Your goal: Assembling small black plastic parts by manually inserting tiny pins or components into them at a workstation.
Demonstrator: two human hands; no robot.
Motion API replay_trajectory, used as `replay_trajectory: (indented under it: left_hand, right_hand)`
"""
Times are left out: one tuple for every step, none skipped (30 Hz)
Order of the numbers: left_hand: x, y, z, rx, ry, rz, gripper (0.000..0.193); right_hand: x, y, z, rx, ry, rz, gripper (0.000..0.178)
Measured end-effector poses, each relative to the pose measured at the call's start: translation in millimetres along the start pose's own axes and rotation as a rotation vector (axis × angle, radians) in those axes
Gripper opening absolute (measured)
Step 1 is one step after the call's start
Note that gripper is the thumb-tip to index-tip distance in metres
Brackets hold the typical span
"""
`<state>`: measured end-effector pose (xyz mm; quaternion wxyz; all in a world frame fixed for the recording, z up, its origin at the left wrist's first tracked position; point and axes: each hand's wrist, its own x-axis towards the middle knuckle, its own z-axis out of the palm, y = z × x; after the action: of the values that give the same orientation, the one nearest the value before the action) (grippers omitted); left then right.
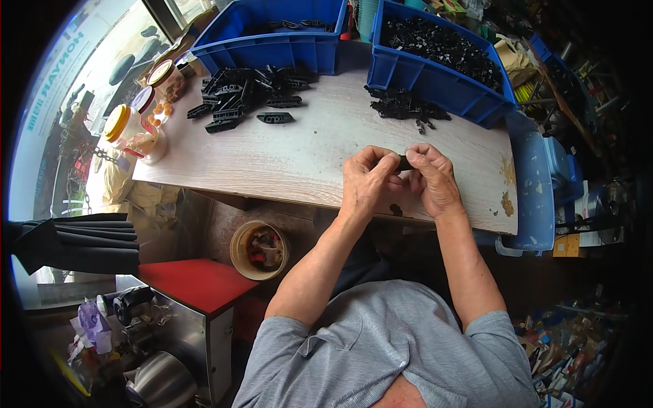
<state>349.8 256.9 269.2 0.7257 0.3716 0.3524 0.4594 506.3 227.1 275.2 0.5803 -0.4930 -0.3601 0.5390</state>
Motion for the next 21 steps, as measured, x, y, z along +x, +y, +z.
replay_trajectory:
  left_hand:
    - [-0.9,0.3,0.6,0.002,0.002,0.001,0.016]
    - [-1.9,0.3,1.8,-0.021,0.032,0.019,0.015]
    - [-2.6,0.3,2.2,-0.044,0.062,0.037,0.014]
    - [-3.2,0.0,1.6,-0.043,0.064,0.038,0.014]
    - [-3.6,-1.4,1.8,-0.066,0.062,0.060,0.013]
    - [-3.4,-2.7,2.3,-0.088,0.061,0.082,0.012]
    - [-2.8,-3.4,2.2,-0.088,0.058,0.081,0.012]
    - [-1.6,-4.1,0.7,-0.114,0.038,0.068,0.011]
    - [-0.6,-4.6,-0.5,-0.141,0.018,0.055,0.010]
    - [-0.4,-4.7,-1.2,-0.141,0.016,0.053,0.010]
    - [-0.5,-4.5,-0.4,-0.138,0.018,0.050,0.011]
    - [-0.6,-4.3,0.3,-0.134,0.019,0.048,0.012]
    - [-0.4,-4.1,0.9,-0.135,0.014,0.045,0.012]
    - [-0.7,-3.8,0.7,-0.141,0.014,0.049,0.012]
    - [-1.0,-3.9,0.7,-0.146,0.014,0.053,0.011]
    - [-1.3,-4.6,0.9,-0.146,0.013,0.051,0.011]
    - [-1.8,-4.2,1.9,-0.127,-0.001,0.047,0.012]
    - [-2.5,-3.7,2.8,-0.107,-0.015,0.044,0.014]
    - [-4.5,-3.5,3.5,-0.107,-0.021,0.046,0.014]
    - [-7.4,-4.6,3.8,-0.061,-0.048,0.063,0.016]
    - [-8.9,-5.1,3.8,-0.015,-0.076,0.081,0.019]
  right_hand:
    - [-1.4,-4.1,3.1,-0.046,0.038,0.006,0.022]
    - [-2.6,-8.7,5.4,-0.044,0.036,0.006,0.022]
    - [-3.6,-13.1,7.2,-0.087,0.010,0.056,0.027]
    - [-3.8,-15.1,8.1,-0.130,-0.015,0.106,0.033]
    - [-3.9,-13.2,6.8,-0.130,-0.013,0.105,0.033]
    - [-3.7,-9.7,4.9,-0.149,-0.042,0.090,0.033]
    - [-3.9,-7.9,3.5,-0.169,-0.071,0.075,0.034]
    - [-4.5,-7.7,4.7,-0.170,-0.069,0.076,0.034]
    - [-5.6,-8.0,8.2,-0.183,-0.045,0.061,0.036]
    - [-6.3,-7.5,11.2,-0.196,-0.020,0.046,0.037]
    - [-6.5,-5.2,12.0,-0.197,-0.015,0.045,0.037]
    - [-6.3,-1.7,12.3,-0.186,0.006,0.030,0.038]
    - [-6.4,0.1,12.1,-0.174,0.027,0.014,0.038]
    - [-6.5,0.0,12.7,-0.175,0.029,0.015,0.038]
    - [-6.9,-0.7,13.1,-0.172,0.022,0.010,0.038]
    - [-7.4,-1.2,12.7,-0.169,0.015,0.006,0.038]
    - [-8.0,-2.4,11.4,-0.171,0.017,0.001,0.038]
    - [-8.5,-2.6,9.1,-0.161,0.016,0.002,0.036]
    - [-9.1,-3.0,6.4,-0.151,0.014,0.002,0.034]
    - [-9.2,-3.2,1.8,-0.151,0.016,-0.001,0.034]
    - [-9.2,-3.9,-4.0,-0.125,-0.023,0.010,0.032]
